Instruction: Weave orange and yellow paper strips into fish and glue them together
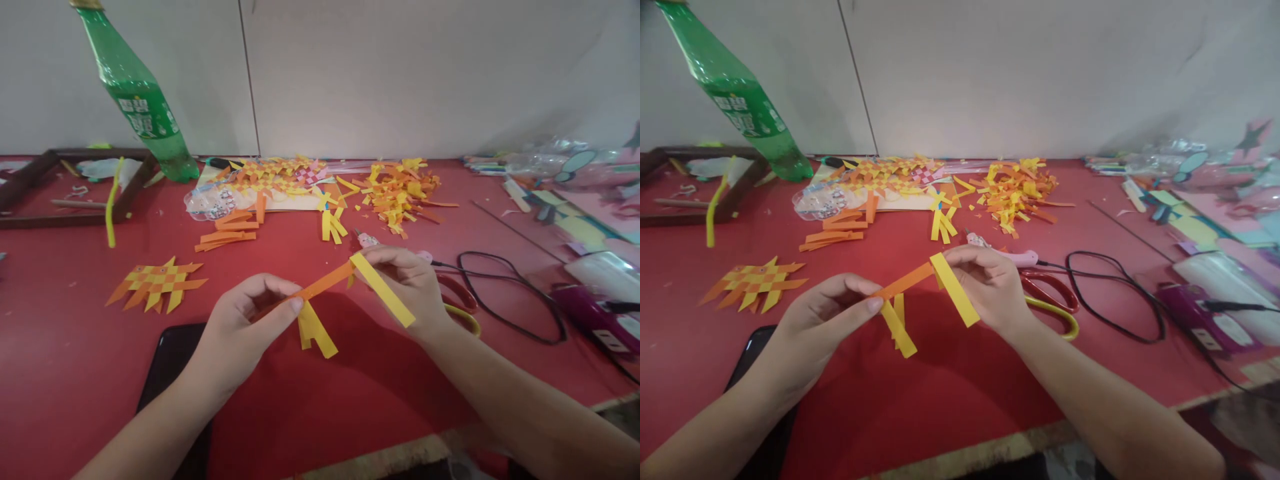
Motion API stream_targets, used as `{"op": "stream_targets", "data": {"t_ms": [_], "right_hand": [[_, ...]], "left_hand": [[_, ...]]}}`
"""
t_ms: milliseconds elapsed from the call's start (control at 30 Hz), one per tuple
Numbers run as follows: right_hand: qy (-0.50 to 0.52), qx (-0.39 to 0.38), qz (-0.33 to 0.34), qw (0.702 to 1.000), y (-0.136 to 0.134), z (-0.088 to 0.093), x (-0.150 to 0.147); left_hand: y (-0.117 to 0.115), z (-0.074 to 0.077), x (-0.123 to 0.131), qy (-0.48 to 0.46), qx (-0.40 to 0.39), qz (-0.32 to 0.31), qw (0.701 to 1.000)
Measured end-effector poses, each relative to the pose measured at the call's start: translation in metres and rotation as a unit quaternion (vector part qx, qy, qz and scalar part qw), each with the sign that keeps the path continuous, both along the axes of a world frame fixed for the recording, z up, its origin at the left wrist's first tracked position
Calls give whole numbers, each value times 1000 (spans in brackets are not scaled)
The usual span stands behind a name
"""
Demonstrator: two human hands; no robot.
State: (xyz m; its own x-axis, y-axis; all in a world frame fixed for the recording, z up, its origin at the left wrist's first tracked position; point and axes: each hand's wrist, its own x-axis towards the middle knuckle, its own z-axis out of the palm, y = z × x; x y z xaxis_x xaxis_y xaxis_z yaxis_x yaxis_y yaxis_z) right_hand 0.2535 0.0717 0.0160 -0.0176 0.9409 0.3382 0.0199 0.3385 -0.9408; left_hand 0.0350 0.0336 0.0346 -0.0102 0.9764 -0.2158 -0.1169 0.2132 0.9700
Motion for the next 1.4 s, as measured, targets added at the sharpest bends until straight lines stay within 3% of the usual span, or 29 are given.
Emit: {"op": "stream_targets", "data": {"t_ms": [167, 300, 433, 600, 900, 1133, 1400], "right_hand": [[3, 24, 46, 999, -3, -4, 6], [-6, -15, 71, 997, -6, -1, 6], [-15, -63, 72, 995, -9, 2, 1], [26, -111, 38, 993, -12, -9, -5], [81, -137, 98, 982, -16, -10, -13], [60, -140, 49, 987, -20, -12, -18], [109, -169, 109, 974, -22, -8, -24]], "left_hand": [[-1, -2, -4, 29, -1, -44, 999], [-1, -2, -6, 31, -1, -63, 998], [-1, -2, -4, 44, 9, -66, 997], [-1, -3, -4, 63, 27, -63, 996], [-1, -5, -2, 68, 35, -49, 996], [-2, -2, -3, 58, 33, -54, 996], [-2, -3, -2, 50, 33, -53, 997]]}}
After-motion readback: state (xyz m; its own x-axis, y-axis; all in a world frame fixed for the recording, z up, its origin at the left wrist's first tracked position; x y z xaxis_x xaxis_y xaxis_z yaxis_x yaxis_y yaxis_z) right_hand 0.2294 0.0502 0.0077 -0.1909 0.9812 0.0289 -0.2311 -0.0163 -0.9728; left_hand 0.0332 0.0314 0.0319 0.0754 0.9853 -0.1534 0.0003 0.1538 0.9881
